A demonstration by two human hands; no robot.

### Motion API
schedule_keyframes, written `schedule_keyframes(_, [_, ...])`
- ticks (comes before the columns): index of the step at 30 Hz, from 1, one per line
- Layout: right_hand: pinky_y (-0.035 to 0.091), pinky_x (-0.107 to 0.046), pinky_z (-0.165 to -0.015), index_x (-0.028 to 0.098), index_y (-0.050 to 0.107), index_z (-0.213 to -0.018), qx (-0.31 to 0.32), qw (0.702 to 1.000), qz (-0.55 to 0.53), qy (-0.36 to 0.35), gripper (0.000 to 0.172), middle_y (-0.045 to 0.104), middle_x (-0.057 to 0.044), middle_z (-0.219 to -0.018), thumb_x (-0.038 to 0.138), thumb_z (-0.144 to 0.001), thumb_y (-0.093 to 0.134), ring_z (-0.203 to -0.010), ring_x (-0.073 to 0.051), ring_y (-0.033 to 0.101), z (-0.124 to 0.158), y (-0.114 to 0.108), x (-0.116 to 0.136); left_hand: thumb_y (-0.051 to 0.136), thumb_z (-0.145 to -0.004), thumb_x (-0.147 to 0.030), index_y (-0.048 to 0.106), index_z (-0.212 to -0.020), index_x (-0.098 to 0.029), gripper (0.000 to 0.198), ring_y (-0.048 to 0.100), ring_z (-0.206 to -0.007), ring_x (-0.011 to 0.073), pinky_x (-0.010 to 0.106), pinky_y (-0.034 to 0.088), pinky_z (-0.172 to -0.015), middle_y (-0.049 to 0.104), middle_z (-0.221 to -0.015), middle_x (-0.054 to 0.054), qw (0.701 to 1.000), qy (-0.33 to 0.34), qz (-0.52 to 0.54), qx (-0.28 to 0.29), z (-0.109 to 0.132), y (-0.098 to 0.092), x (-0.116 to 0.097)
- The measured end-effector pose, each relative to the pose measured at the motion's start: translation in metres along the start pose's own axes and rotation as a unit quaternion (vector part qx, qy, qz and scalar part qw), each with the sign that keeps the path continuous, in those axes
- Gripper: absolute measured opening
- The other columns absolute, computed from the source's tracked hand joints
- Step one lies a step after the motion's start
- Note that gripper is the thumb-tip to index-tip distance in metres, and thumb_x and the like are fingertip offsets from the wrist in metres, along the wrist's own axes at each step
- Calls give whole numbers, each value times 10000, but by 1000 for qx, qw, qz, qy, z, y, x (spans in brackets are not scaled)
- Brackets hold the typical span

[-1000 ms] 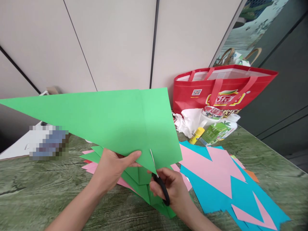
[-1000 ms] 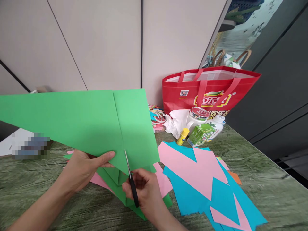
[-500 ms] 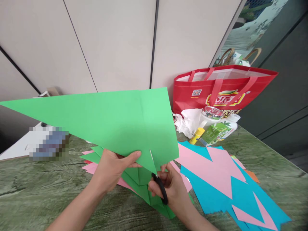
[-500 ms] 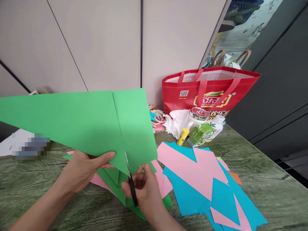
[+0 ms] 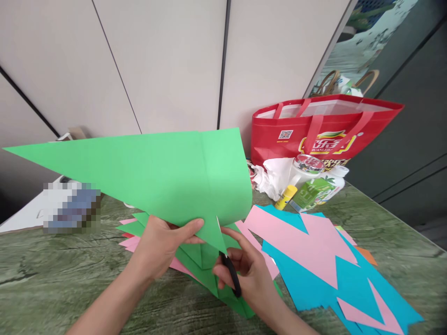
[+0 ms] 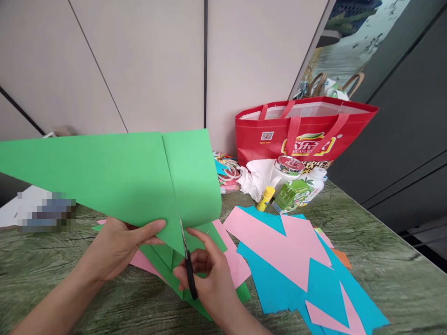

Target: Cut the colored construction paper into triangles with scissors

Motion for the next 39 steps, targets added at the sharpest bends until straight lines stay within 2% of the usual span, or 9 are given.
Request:
schedule_keyframes(4, [455, -278, -673, 204, 494, -1012, 29, 996, 46, -64, 390, 590, -12, -755, 184, -669, 678, -713, -161, 584, 0, -1, 0, 721, -596, -239, 605, -1041, -177, 464, 655, -757, 232, 320, 573, -557, 701, -931, 59, 1000, -14, 3, 19, 1, 1, 0])
schedule_keyframes(6, [448, -289, -712, 192, 504, -960, 41, 995, 46, -74, 314, 583, -30, -802, 185, -685, 657, -761, -169, 573, 0, -1, 1, 712, -611, -237, 601, -1044, -200, 449, 653, -764, 229, 325, 574, -563, 694, -958, 44, 999, -21, -4, 33, 3, 2, 0])
schedule_keyframes(9, [445, -284, -696, 185, 505, -932, 43, 996, 36, -73, 279, 571, -28, -792, 180, -691, 646, -746, -162, 553, -1, -1, 2, 700, -628, -235, 612, -1016, -229, 398, 654, -751, 213, 314, 573, -568, 691, -977, 11, 998, -31, -19, 51, 5, 5, 2])
schedule_keyframes(13, [431, -266, -654, 186, 507, -901, 33, 996, 35, -72, 246, 563, -20, -768, 189, -693, 640, -718, -152, 533, -1, -1, 4, 686, -648, -242, 650, -921, -212, 277, 657, -741, 213, 308, 569, -596, 717, -867, 6, 997, -44, -26, 62, 5, 8, 5])
schedule_keyframes(22, [405, -227, -603, 170, 517, -845, 29, 997, 18, -67, 258, 563, -4, -731, 195, -654, 689, -665, -122, 510, -2, 0, 5, 699, -635, -249, 638, -954, -255, 325, 645, -774, 211, 299, 565, -579, 696, -953, -17, 997, -37, -22, 61, 5, 8, 6])
schedule_keyframes(31, [371, -184, -489, 178, 524, -816, 25, 998, -6, -58, 324, 551, 36, -636, 214, -591, 754, -532, -82, 462, -6, -2, -2, 706, -621, -256, 651, -935, -221, 320, 644, -734, 211, 317, 566, -575, 703, -911, 4, 998, -25, -29, 51, 5, 9, 6])
schedule_keyframes(39, [347, -151, -415, 174, 548, -779, 12, 999, 3, -46, 304, 504, 67, -563, 235, -577, 767, -420, -42, 432, -3, -2, -4, 694, -627, -268, 672, -874, -214, 254, 650, -739, 234, 340, 565, -594, 715, -854, 12, 997, -32, -48, 51, 7, 8, 6])
Point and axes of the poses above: each hand's wrist, its own z-axis away from the middle knuckle, its own y-axis out of the palm, x = y × z, the point moved 2 cm from there along -z, towards the middle knuckle
